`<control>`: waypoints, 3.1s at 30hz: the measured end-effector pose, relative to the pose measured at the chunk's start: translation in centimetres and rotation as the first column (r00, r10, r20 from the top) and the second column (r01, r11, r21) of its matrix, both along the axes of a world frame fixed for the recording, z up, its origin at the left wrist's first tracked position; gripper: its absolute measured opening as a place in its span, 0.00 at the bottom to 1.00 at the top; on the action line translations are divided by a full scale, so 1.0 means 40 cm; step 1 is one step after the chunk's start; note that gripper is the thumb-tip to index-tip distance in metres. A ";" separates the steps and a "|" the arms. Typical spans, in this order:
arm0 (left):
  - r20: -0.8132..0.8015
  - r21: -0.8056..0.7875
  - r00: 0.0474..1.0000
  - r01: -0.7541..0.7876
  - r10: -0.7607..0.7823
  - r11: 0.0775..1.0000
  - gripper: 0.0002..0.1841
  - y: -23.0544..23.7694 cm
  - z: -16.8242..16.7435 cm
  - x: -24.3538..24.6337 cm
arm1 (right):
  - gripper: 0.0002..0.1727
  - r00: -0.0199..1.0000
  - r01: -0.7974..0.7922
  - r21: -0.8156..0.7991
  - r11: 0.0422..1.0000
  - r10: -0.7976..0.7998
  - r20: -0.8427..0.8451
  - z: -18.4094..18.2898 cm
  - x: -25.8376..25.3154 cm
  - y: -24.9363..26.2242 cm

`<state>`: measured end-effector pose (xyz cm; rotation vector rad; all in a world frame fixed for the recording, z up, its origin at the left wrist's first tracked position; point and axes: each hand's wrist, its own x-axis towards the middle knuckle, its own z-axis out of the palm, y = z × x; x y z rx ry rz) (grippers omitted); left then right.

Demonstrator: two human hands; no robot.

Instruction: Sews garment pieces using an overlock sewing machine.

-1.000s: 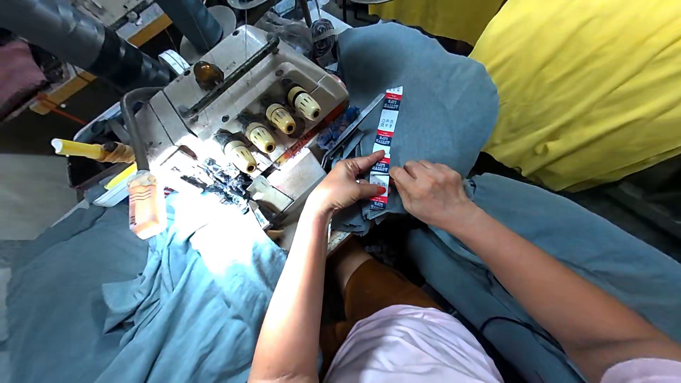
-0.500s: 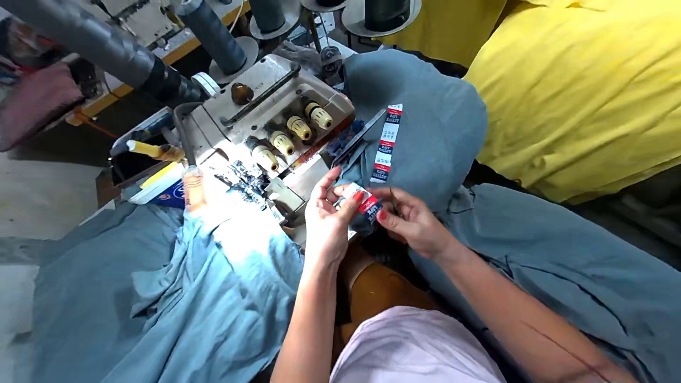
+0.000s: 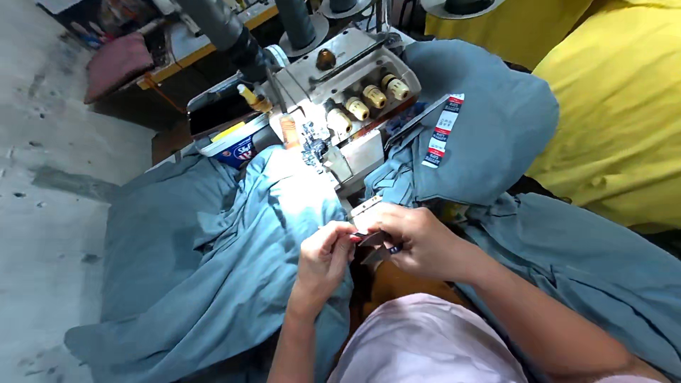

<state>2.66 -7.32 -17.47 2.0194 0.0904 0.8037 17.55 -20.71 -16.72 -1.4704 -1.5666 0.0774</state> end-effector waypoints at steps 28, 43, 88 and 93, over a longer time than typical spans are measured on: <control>-0.014 -0.309 0.974 -0.218 0.225 0.926 0.15 0.027 -0.006 -0.081 | 0.07 0.732 0.003 -0.035 0.999 -0.025 -0.681 -0.077 -0.127 0.100; -0.156 -0.163 0.936 -0.339 0.315 0.927 0.22 0.124 0.064 -0.042 | 0.13 0.823 0.354 -0.046 0.934 -0.334 -0.460 -0.141 -0.061 0.186; 0.024 0.800 0.881 -0.300 0.472 0.520 0.10 0.136 0.010 0.065 | 0.29 0.858 0.134 -0.264 0.955 -0.245 -0.452 -0.073 -0.021 0.162; 0.042 0.791 0.858 -0.341 0.512 0.508 0.09 0.131 0.027 0.072 | 0.30 0.844 0.154 -0.248 0.957 -0.258 -0.470 -0.076 -0.025 0.162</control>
